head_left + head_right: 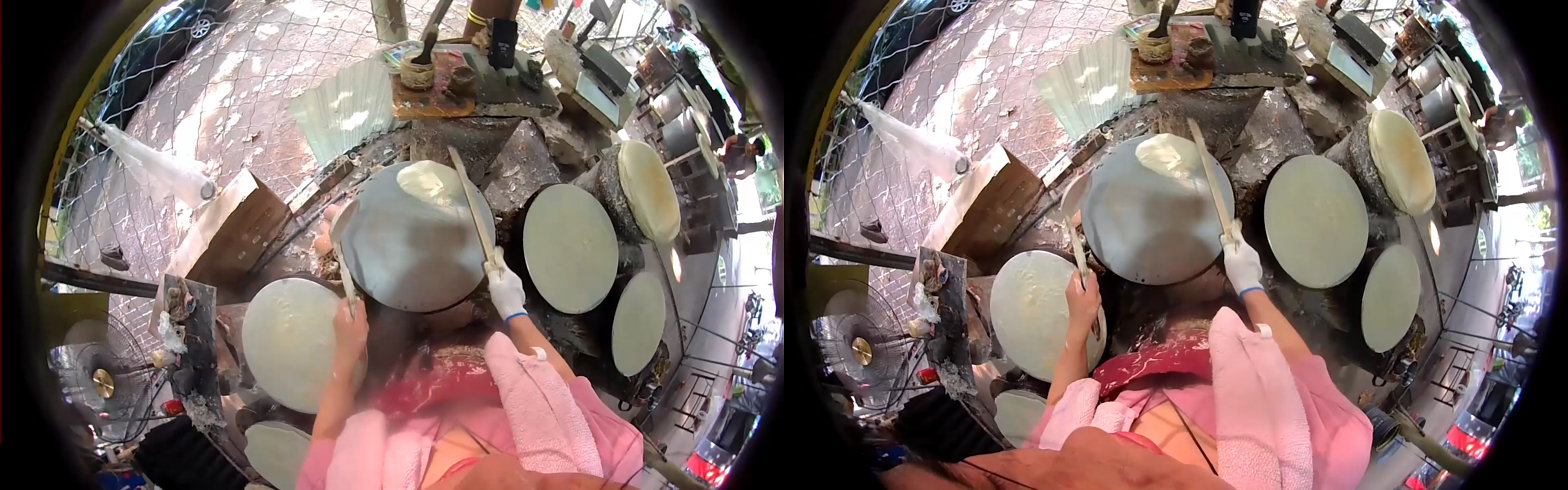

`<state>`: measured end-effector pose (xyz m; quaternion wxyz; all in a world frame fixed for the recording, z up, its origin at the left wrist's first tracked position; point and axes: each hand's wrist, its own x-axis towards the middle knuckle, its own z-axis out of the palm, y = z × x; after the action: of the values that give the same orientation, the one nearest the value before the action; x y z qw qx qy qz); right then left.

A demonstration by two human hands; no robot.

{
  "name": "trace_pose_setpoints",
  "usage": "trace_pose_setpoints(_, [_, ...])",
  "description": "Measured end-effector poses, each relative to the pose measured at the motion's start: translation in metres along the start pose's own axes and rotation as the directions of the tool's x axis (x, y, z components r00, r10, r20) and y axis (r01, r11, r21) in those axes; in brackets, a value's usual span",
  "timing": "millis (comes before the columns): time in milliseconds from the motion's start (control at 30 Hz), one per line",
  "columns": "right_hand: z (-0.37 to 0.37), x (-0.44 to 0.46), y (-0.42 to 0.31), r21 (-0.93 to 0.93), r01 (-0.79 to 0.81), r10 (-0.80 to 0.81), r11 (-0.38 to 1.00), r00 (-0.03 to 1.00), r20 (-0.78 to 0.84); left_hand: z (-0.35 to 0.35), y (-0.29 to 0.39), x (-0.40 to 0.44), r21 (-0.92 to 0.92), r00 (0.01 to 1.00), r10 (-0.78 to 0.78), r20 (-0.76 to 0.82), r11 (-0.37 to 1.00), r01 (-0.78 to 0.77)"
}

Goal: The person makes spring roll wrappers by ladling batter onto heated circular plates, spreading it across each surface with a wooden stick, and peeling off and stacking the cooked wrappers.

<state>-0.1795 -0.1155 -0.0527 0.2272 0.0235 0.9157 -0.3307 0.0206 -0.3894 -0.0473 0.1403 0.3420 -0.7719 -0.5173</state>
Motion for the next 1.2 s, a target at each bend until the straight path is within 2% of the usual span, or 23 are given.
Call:
trace_pose_setpoints(33, [0.003,-0.010,-0.002,0.054,-0.058,0.055,0.997,0.997,0.060,-0.004,-0.006,-0.010,0.005,1.000,-0.031,0.003,1.000,0.031])
trace_pose_setpoints(100, [0.061,0.001,0.028,0.500,-0.035,-0.079,0.865,0.975,0.205,-0.010,-0.006,-0.024,-0.107,0.985,-0.172,0.027,0.979,0.174])
trace_pose_setpoints(133, [0.068,0.005,0.026,0.513,0.043,-0.180,0.857,0.959,0.220,-0.011,-0.005,-0.031,-0.162,0.970,-0.240,0.043,0.956,0.244])
trace_pose_setpoints(200, [0.065,0.019,0.023,0.325,0.177,-0.259,0.929,0.939,0.228,-0.017,-0.010,-0.040,-0.157,0.964,-0.266,0.023,0.951,0.266])
trace_pose_setpoints(233, [0.046,0.021,0.019,0.103,0.219,-0.237,0.970,0.947,0.219,-0.020,-0.011,-0.042,-0.153,0.961,-0.277,0.014,0.949,0.276])
trace_pose_setpoints(267, [0.013,0.011,0.005,0.108,0.235,-0.251,0.966,0.953,0.171,-0.024,-0.003,-0.044,-0.109,0.973,-0.230,-0.024,0.968,0.226])
trace_pose_setpoints(300, [0.010,0.028,0.027,0.235,0.461,-0.468,0.856,0.883,-0.029,-0.029,0.012,-0.048,-0.063,0.981,-0.182,-0.063,0.982,0.178])
trace_pose_setpoints(367, [-0.007,0.055,0.047,0.323,0.145,-0.176,0.935,0.982,0.067,-0.029,0.014,-0.052,-0.032,0.986,-0.104,-0.129,0.994,0.101])
trace_pose_setpoints(400, [-0.013,0.051,0.036,0.178,0.055,-0.093,0.983,0.973,0.212,-0.029,-0.001,-0.054,-0.040,0.986,-0.076,-0.150,0.997,0.071])
trace_pose_setpoints(433, [-0.006,0.044,0.024,0.356,0.029,-0.146,0.934,0.940,0.307,-0.027,-0.016,-0.057,-0.034,0.984,-0.066,-0.165,0.998,0.062])
trace_pose_setpoints(500, [0.006,0.034,-0.003,0.339,-0.010,-0.151,0.941,0.883,0.444,-0.024,-0.048,-0.065,-0.004,0.980,-0.065,-0.188,0.998,0.065])
trace_pose_setpoints(533, [0.023,0.045,0.012,0.404,0.089,-0.281,0.910,0.849,0.447,-0.023,-0.058,-0.069,0.030,0.979,-0.054,-0.198,0.998,0.062])
trace_pose_setpoints(633, [-0.003,0.075,0.038,0.328,0.423,-0.522,0.844,0.789,0.324,-0.017,-0.070,-0.081,0.099,0.972,-0.044,-0.231,0.993,0.068])
trace_pose_setpoints(667, [-0.035,0.076,0.021,0.288,0.340,-0.424,0.895,0.847,0.319,-0.014,-0.066,-0.085,0.088,0.968,-0.065,-0.243,0.992,0.089])
trace_pose_setpoints(733, [-0.055,0.117,0.019,0.258,0.243,-0.330,0.935,0.865,0.379,-0.007,-0.047,-0.092,-0.038,0.947,-0.197,-0.253,0.980,0.193])
trace_pose_setpoints(767, [-0.058,0.127,0.015,0.218,0.148,-0.236,0.965,0.853,0.466,-0.002,-0.046,-0.095,-0.036,0.944,-0.202,-0.261,0.979,0.200])
trace_pose_setpoints(833, [-0.031,0.126,0.007,0.303,0.204,-0.348,0.931,0.744,0.571,0.010,-0.044,-0.098,-0.039,0.935,-0.214,-0.284,0.977,0.212])
trace_pose_setpoints(900, [0.007,0.130,0.036,0.480,0.267,-0.527,0.836,0.635,0.565,0.019,-0.033,-0.104,-0.102,0.917,-0.281,-0.283,0.959,0.263])
trace_pose_setpoints(933, [-0.028,0.100,-0.011,0.217,0.007,-0.171,0.976,0.641,0.748,0.022,-0.025,-0.103,-0.138,0.907,-0.310,-0.284,0.950,0.281])
trace_pose_setpoints(1067, [-0.060,0.161,-0.005,0.231,0.249,-0.340,0.941,0.698,0.631,0.028,0.001,-0.109,-0.134,0.864,-0.412,-0.288,0.911,0.390])
trace_pose_setpoints(1100, [-0.050,0.189,0.005,0.384,0.318,-0.486,0.867,0.712,0.507,0.029,0.004,-0.108,-0.117,0.863,-0.410,-0.296,0.912,0.393])
trace_pose_setpoints(1167, [-0.075,0.166,-0.044,0.216,0.238,-0.321,0.947,0.644,0.694,0.034,0.007,-0.110,-0.119,0.851,-0.428,-0.305,0.903,0.412])
trace_pose_setpoints(1200, [-0.068,0.160,-0.046,0.181,0.208,-0.271,0.961,0.594,0.757,0.036,0.004,-0.111,-0.138,0.839,-0.449,-0.308,0.894,0.427])
